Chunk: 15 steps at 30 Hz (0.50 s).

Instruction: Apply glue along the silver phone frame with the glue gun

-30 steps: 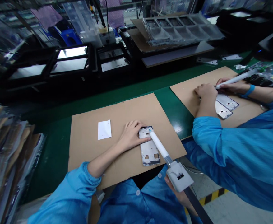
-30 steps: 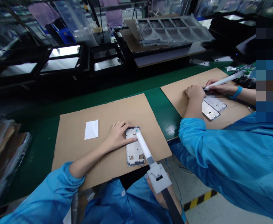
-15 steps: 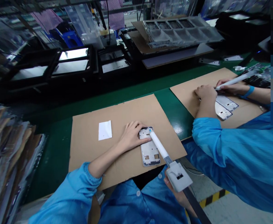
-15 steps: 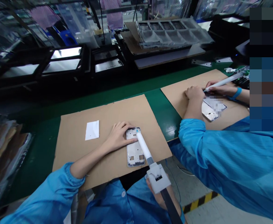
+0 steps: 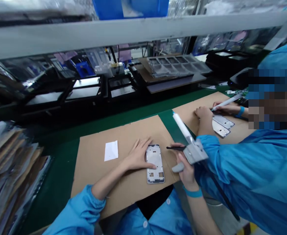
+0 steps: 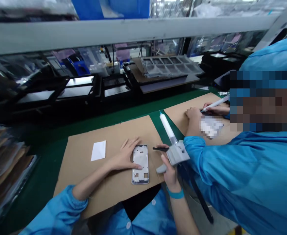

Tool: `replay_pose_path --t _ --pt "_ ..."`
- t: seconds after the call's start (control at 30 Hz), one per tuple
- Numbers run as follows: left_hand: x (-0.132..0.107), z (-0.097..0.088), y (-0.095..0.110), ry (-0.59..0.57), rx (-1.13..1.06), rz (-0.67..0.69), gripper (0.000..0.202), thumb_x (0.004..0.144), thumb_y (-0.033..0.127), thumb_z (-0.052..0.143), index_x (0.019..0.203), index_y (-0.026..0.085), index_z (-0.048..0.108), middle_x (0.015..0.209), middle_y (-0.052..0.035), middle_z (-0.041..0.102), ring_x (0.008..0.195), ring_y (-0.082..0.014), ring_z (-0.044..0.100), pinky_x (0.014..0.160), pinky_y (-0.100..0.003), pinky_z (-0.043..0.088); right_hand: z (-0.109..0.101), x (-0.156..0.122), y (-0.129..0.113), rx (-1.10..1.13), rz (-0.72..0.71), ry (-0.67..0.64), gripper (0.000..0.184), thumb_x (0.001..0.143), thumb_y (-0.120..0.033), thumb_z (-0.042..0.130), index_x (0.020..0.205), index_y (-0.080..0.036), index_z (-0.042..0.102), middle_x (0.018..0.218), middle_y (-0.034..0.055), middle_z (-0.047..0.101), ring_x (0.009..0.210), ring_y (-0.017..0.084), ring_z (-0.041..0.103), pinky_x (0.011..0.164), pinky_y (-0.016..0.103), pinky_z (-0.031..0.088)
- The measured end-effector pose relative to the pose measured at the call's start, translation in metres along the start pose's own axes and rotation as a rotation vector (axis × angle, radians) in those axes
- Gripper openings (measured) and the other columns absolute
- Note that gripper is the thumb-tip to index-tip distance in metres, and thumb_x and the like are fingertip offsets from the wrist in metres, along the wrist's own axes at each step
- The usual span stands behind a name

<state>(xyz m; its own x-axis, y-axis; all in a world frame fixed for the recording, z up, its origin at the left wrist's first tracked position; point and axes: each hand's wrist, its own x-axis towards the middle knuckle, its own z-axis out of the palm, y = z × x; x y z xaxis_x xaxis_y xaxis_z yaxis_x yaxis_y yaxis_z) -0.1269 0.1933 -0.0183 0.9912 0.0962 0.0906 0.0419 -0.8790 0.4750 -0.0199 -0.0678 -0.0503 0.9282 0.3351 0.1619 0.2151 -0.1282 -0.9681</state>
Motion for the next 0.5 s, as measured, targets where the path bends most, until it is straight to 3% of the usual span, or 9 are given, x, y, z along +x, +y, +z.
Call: replay_pose_path --t 0.1,0.17,0.27,0.37,0.5 --pt "0.002 -0.004 -0.008 0.469 0.087 -0.087 0.074 0.116 0.054 0.072 0.18 0.027 0.047 0.191 -0.0217 0.042 0.178 -0.0428 0.044 0.144 -0.07 0.042 0.028 0.032 -0.005 0.32 0.097 -0.03 0.065 0.105 -0.053 0.043 0.148 -0.021 0.08 0.135 0.0195 0.081 0.142 0.029 0.079 0.127 0.049 0.065" --pt "0.0 -0.012 -0.009 0.613 0.14 -0.037 0.052 0.12 0.04 0.064 0.17 0.028 0.055 0.182 -0.02 0.054 0.17 -0.0391 0.055 0.139 -0.066 0.05 0.034 0.045 -0.004 0.378 0.114 -0.003 0.061 0.106 -0.051 0.043 0.147 -0.024 0.08 0.134 0.0174 0.082 0.144 0.028 0.078 0.129 0.049 0.064" --pt "-0.008 -0.024 0.002 0.526 0.17 0.073 0.037 0.119 0.032 0.063 0.155 0.029 0.064 0.163 -0.0166 0.071 0.151 -0.0358 0.072 0.127 -0.06 0.062 0.032 0.046 0.005 0.391 0.088 0.022 0.058 0.109 -0.05 0.045 0.149 -0.023 0.078 0.136 0.0163 0.082 0.142 0.03 0.079 0.129 0.053 0.064" --pt "-0.024 -0.031 0.021 0.406 0.162 0.126 0.033 0.116 0.028 0.063 0.149 0.029 0.068 0.157 -0.0153 0.075 0.144 -0.0352 0.077 0.119 -0.058 0.067 0.029 0.041 0.01 0.408 0.075 0.026 0.057 0.107 -0.051 0.053 0.146 -0.021 0.08 0.133 0.0177 0.083 0.138 0.033 0.081 0.127 0.056 0.065" --pt "-0.07 -0.053 0.045 0.355 0.211 0.159 0.031 0.117 0.026 0.064 0.147 0.03 0.071 0.156 -0.0131 0.077 0.143 -0.0332 0.078 0.123 -0.057 0.064 0.023 0.04 0.003 0.421 0.125 0.045 0.052 0.097 -0.055 0.064 0.135 -0.027 0.086 0.136 0.0209 0.082 0.136 0.038 0.081 0.124 0.059 0.064"
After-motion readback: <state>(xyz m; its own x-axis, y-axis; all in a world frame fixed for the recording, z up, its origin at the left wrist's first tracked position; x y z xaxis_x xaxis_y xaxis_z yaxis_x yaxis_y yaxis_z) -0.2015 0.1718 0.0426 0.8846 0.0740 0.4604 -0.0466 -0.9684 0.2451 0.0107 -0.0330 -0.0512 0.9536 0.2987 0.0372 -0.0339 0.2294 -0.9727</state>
